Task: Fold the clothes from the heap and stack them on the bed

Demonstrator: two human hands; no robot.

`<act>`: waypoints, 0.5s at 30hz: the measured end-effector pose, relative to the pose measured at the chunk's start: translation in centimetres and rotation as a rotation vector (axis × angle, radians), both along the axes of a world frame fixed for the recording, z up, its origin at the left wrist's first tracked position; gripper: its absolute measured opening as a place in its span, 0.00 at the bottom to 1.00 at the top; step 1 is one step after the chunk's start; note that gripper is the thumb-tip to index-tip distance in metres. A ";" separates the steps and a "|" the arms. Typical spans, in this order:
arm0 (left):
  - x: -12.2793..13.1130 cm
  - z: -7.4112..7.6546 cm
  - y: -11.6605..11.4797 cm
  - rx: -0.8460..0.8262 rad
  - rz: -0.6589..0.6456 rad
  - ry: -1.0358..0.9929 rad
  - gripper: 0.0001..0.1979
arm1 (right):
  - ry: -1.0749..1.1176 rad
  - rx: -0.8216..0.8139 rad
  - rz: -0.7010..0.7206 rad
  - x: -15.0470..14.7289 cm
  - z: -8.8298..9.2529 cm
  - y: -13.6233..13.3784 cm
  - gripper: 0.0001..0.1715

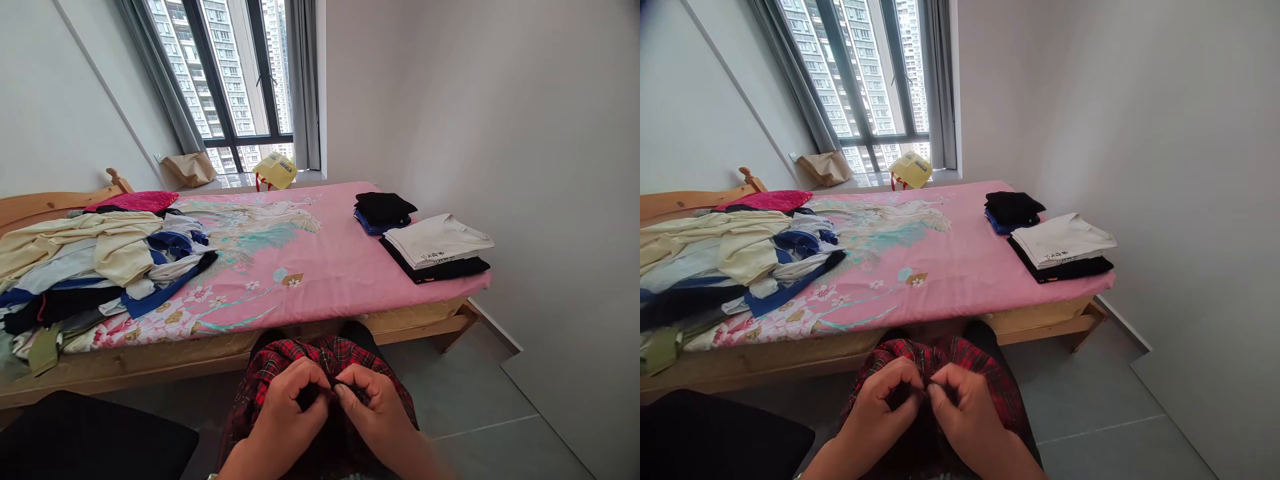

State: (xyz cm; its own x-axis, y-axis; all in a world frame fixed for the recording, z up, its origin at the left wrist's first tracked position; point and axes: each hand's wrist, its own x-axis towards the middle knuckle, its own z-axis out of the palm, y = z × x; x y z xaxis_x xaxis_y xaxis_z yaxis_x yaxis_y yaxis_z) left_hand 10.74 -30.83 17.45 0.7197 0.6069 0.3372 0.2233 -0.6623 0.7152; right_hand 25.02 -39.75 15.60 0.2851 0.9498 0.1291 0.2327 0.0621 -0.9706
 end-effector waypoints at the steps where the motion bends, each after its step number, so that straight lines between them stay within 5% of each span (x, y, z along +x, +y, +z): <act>1: 0.1 -0.2 -0.2 0.000 0.042 0.014 0.08 | -0.019 0.018 0.005 -0.1 -0.2 -0.1 0.13; 6: 0.2 -0.5 -0.7 0.011 0.186 0.076 0.07 | -0.045 0.062 0.014 -0.3 -0.9 -0.3 0.16; 11: -0.5 -1.1 -0.7 0.075 0.160 0.039 0.07 | -0.071 0.025 0.073 -0.3 -2.4 -0.2 0.18; 15: -1.0 -3.4 -0.1 0.248 0.050 0.054 0.07 | -0.026 -0.156 0.088 -0.5 -4.1 0.4 0.15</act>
